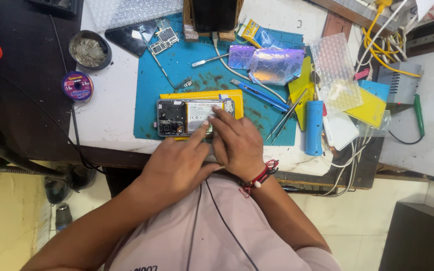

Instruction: The person uses a utility knife to scrape adhesive from a smartphone battery and then uses a soldering iron to heat and remove components from the phone's internal assembly. The person also uses tweezers to lift and reposition small parts during the process.

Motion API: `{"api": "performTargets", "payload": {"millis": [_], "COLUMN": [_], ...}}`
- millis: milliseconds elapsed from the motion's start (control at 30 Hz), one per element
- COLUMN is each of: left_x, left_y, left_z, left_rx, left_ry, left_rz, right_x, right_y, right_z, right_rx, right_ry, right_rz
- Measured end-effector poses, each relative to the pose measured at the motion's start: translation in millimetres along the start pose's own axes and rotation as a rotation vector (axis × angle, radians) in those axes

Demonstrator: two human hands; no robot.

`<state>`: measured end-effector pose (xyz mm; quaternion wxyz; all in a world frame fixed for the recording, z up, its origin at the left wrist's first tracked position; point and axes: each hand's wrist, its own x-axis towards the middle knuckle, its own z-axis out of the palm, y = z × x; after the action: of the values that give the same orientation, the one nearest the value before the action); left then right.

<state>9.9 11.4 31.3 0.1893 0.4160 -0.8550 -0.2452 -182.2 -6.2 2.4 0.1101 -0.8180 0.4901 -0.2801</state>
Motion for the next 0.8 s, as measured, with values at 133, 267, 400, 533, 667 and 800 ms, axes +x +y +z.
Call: {"api": "performTargets", "payload": {"millis": [133, 267, 400, 533, 667, 800], "left_x": [-10, -11, -11, -11, -7, 2], "left_y": [-2, 1, 0, 0, 2, 5], "left_z": [6, 13, 15, 16, 13, 7], "left_rx": [-0.015, -0.021, -0.007, 0.033, -0.017, -0.061], "left_ry": [0.021, 0.012, -0.008, -0.052, 0.036, -0.030], "left_rz": [-0.019, -0.037, -0.049, -0.037, -0.045, -0.250], "right_x": [7, 9, 6, 6, 9, 9], "right_y": [-5, -14, -21, -18, -12, -9], "right_z": [-7, -7, -10, -14, -17, -19], "right_rx": [-0.012, -0.077, -0.072, -0.037, 0.023, 0.070], "right_ry": [-0.132, -0.120, -0.149, -0.243, -0.237, -0.204], "right_rz": [0.074, 0.156, 0.198, 0.197, 0.175, 0.169]}}
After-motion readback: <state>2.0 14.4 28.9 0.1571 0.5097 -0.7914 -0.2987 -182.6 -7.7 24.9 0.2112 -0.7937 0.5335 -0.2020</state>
